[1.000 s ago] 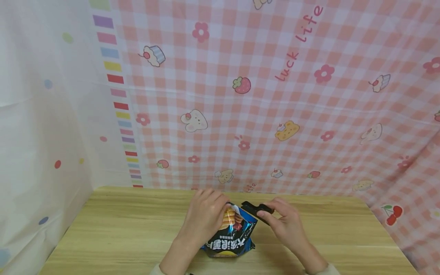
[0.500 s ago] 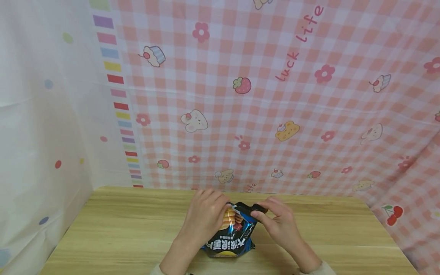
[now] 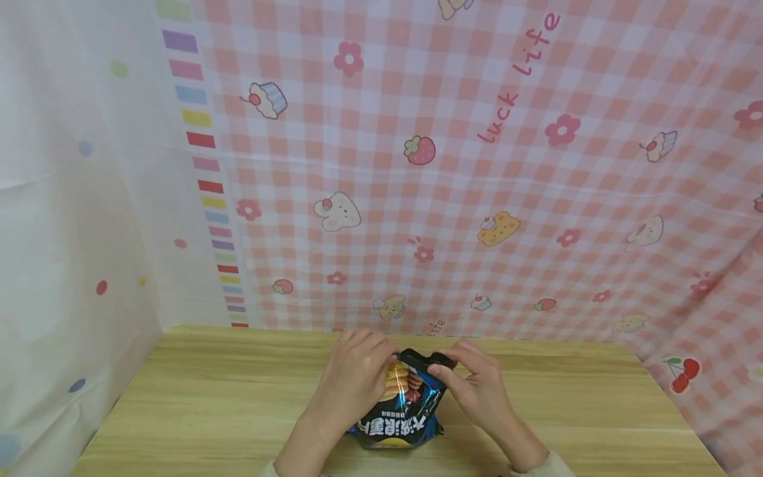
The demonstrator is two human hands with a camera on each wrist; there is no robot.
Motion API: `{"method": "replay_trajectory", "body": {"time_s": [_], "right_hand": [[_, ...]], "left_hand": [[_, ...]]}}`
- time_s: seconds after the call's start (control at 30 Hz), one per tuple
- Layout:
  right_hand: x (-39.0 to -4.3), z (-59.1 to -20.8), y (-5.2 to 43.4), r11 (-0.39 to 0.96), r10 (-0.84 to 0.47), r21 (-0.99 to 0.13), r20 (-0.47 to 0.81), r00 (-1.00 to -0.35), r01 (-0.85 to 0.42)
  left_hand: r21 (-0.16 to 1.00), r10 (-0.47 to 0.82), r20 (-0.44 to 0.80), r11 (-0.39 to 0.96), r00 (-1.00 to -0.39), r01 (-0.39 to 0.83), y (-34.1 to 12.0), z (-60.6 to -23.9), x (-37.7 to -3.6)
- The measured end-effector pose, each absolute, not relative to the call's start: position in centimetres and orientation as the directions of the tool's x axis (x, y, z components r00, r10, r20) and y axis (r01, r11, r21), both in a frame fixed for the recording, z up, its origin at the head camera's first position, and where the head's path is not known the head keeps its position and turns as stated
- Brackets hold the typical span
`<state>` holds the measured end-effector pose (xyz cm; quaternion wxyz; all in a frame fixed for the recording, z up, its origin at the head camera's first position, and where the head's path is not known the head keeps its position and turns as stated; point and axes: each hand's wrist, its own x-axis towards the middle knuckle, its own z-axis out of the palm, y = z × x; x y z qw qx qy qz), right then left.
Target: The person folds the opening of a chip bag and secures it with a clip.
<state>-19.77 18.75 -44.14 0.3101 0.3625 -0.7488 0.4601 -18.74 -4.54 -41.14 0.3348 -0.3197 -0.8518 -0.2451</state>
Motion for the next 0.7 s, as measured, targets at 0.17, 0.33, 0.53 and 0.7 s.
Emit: {"method": "replay_trajectory", "body": {"time_s": [0.17,0.33,0.53,0.7], "right_hand": [[-19.9,-44.1,18.5,0.320,-0.253,-0.468,0.796,-0.550,-0.824],[-19.9,-44.0,18.1,0.328,-0.246,-0.474,0.792,-0.558,-0.817],[-19.9,-43.9,17.9,0.331,-0.244,-0.494,0.779,-0.578,-0.804],[-20.0,-44.0,17.7,0.310,-0.249,-0.481,0.792,-0.558,-0.820]], "left_hand": [[0.215,0.384,0.720,0.669,-0.579,0.711,-4.7,-41.1,-18.7],[0.220,0.389,0.717,0.662,-0.579,0.717,-4.8,-41.1,-18.7],[0.230,0.388,0.713,0.657,-0.584,0.718,-5.0,-41.2,-18.7],[0.236,0.386,0.717,0.650,-0.581,0.723,-4.9,-41.1,-18.7]]}}
